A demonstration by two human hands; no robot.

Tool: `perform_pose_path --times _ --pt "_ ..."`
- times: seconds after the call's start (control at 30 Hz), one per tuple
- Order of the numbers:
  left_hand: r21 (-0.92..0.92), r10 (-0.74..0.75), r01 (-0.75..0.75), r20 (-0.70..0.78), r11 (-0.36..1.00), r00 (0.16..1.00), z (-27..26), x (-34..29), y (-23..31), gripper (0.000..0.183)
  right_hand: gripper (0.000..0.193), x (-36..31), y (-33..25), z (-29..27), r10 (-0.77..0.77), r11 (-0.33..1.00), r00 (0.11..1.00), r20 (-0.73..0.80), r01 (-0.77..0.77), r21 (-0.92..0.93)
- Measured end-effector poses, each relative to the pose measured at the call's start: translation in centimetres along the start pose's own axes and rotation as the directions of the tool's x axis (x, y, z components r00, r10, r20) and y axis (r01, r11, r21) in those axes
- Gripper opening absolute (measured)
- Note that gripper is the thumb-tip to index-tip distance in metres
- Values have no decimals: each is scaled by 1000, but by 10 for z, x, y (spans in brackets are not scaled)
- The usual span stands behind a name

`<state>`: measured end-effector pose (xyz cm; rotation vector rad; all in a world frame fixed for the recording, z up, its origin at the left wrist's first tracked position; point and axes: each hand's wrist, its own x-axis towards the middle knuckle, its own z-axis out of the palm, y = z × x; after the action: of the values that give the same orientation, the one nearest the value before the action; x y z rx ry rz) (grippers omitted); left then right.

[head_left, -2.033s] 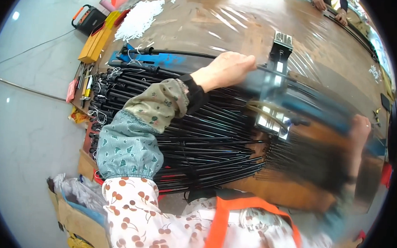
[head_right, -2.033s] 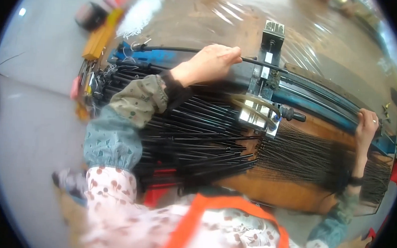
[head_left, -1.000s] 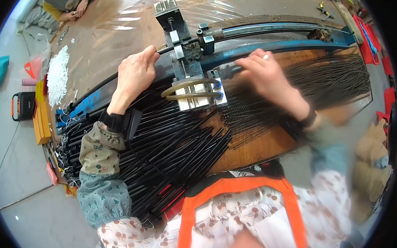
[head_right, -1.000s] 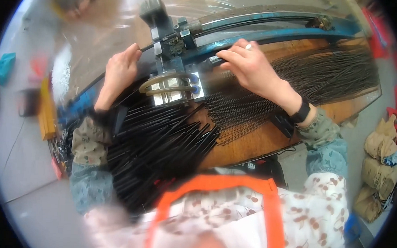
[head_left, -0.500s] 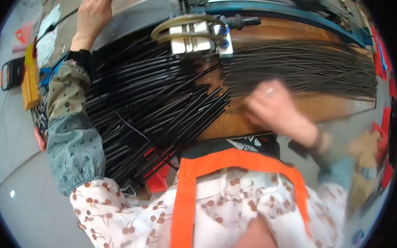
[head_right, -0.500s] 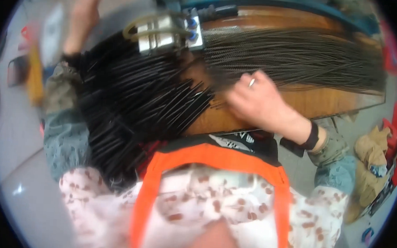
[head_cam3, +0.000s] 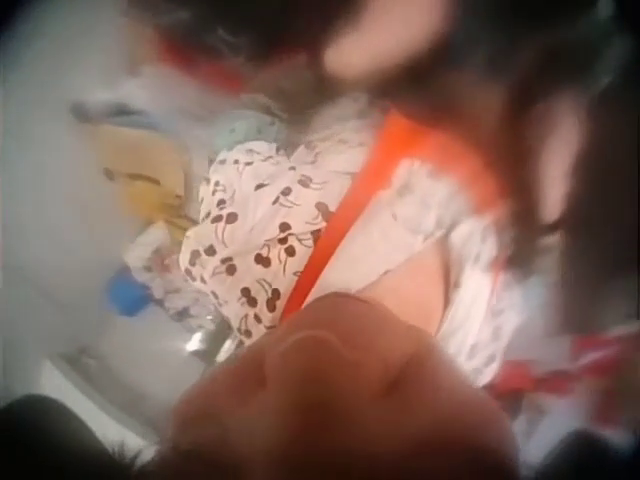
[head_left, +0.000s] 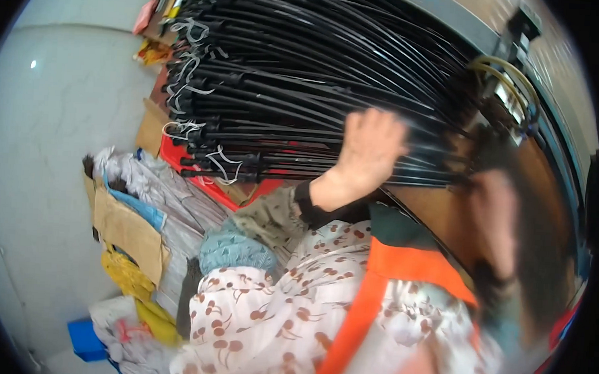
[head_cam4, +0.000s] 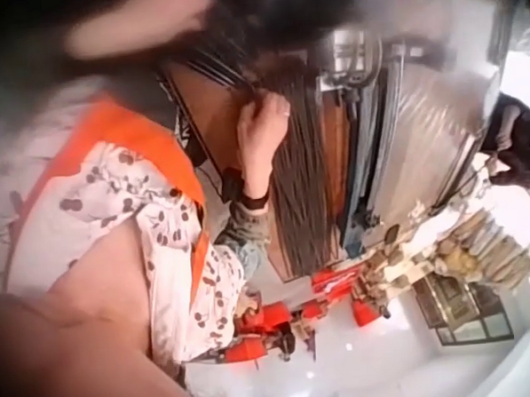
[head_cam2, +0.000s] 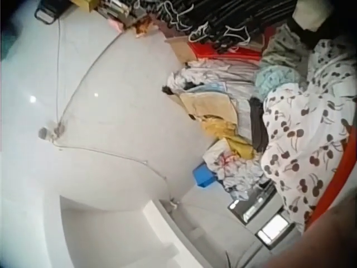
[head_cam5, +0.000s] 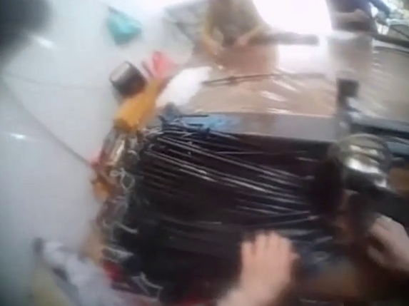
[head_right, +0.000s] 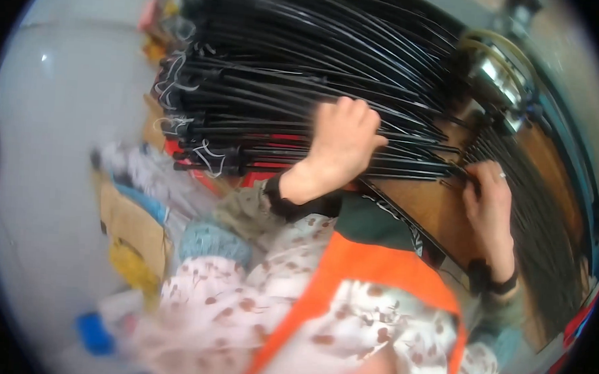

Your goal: Operating a manual weaving machine to process long black strands.

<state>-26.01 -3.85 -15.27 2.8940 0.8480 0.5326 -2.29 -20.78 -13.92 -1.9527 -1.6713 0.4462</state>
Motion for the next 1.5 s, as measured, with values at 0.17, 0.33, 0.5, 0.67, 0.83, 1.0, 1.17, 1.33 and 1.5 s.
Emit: perform_pose_path --times 0.17,0.33,0.5,0.67,0.83,1.0,1.17,1.33,1.5 --pt "-93 139 -141 -23 986 990 -9 3 -13 37 17 1 -11 -7 -15 1000 996 -92 14 -12" --pt "-90 224 -230 -71 969 972 -6 -2 -9 24 13 2 -13 1 54 994 996 -71 -47 94" --pt "-11 350 -350 -20 937 937 -11 -2 -10 12 20 17 -13 -5 296 910 950 104 -313 273" --pt "-104 351 -353 -34 930 936 -8 0 -12 22 22 18 -15 2 339 868 935 106 -354 349" --pt "-179 380 -382 -47 906 924 -24 4 -1 39 23 9 -10 -1 361 844 931 52 -350 407" --pt "-123 392 -388 10 913 920 -46 21 4 45 24 7 0 -2 427 726 902 71 -388 567" --pt "-46 486 -487 200 872 851 -77 52 20 49 25 -4 -14 -16 514 592 855 70 -413 692" --pt "-26 617 -626 199 780 761 -67 90 45 51 21 -30 6 -20 541 526 837 -77 -265 808" --pt "-77 588 -598 317 798 744 -88 99 51 40 22 -31 2 -12 340 717 859 -382 27 697"
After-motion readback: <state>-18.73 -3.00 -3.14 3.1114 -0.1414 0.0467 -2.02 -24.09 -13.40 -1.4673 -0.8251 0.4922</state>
